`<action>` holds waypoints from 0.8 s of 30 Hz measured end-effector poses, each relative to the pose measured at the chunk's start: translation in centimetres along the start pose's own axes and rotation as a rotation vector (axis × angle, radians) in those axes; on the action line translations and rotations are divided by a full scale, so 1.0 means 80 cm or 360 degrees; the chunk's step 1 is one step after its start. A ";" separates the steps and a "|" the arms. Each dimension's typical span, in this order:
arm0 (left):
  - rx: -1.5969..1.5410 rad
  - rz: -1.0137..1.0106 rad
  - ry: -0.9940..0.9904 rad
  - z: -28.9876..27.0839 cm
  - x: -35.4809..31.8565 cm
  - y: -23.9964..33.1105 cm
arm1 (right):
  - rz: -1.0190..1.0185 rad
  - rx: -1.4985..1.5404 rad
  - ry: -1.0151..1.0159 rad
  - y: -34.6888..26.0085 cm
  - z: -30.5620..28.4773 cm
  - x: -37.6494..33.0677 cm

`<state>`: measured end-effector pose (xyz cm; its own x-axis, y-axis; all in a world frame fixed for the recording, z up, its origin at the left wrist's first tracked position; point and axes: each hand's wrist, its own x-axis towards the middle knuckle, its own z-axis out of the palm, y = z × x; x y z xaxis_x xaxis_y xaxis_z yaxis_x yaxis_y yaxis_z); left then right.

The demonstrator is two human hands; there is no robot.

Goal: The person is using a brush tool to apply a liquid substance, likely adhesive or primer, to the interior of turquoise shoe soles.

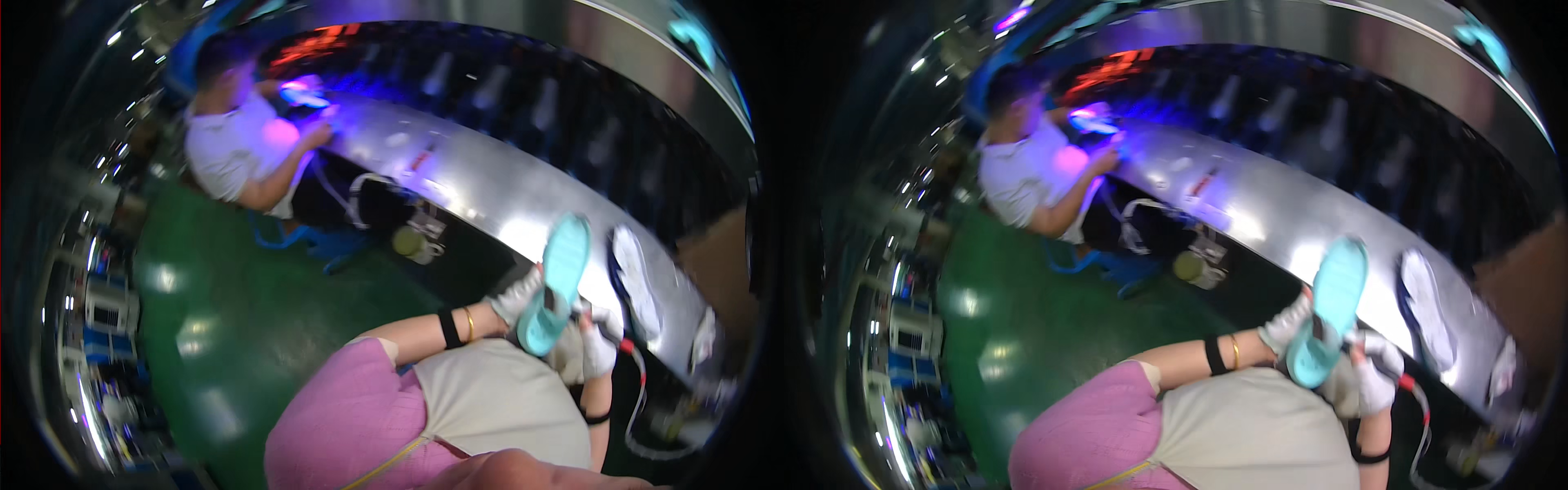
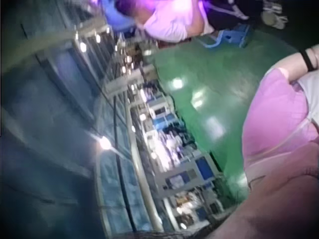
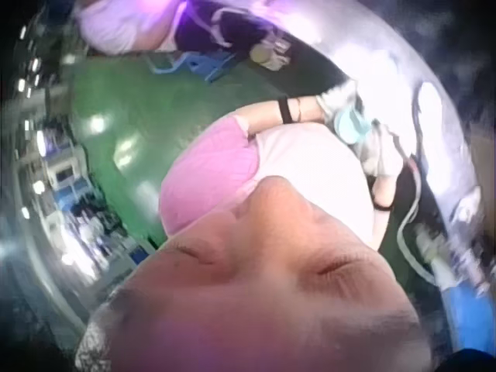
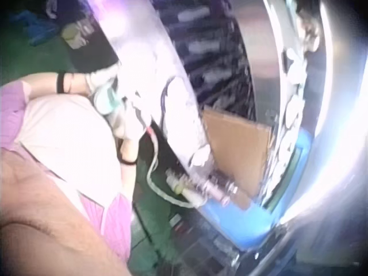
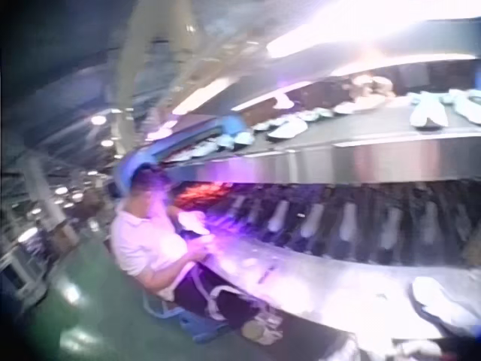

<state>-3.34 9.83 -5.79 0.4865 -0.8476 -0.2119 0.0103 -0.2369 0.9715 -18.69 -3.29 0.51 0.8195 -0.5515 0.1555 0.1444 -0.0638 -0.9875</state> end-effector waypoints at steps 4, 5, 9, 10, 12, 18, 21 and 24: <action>-0.1707 -0.0059 -0.0369 -0.007 0.016 0.072 | 0.0209 -0.0250 0.0363 -0.034 0.026 0.034; -0.1733 -0.0099 -0.0544 -0.010 0.013 0.101 | -0.0049 -0.0269 0.0337 -0.026 0.026 0.033; -0.1950 -0.0028 -0.0261 -0.003 0.034 0.105 | -0.0147 0.0124 -0.0040 -0.033 0.033 0.033; -0.2131 -0.0006 -0.0540 -0.007 0.041 0.106 | -0.0039 0.0170 -0.0042 -0.034 0.028 0.032; -0.2001 0.0029 -0.0268 0.000 0.037 0.118 | 0.0127 0.0314 0.0024 -0.047 0.025 0.034; -0.2148 0.0200 -0.0484 -0.009 0.052 0.124 | -0.0343 -0.0007 0.0033 -0.054 0.038 0.039; -0.2153 0.0177 -0.0485 -0.015 0.054 0.120 | 0.0234 0.0386 -0.0078 -0.054 0.027 0.036; -0.1845 0.0239 -0.0344 -0.018 0.055 0.126 | -0.0111 0.0370 0.0133 -0.052 0.031 0.046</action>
<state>0.17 4.37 3.24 0.3940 -0.9191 0.0065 0.8043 0.3482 0.4815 -14.94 -2.99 5.27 0.7557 -0.6201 0.2106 0.3304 0.0834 -0.9401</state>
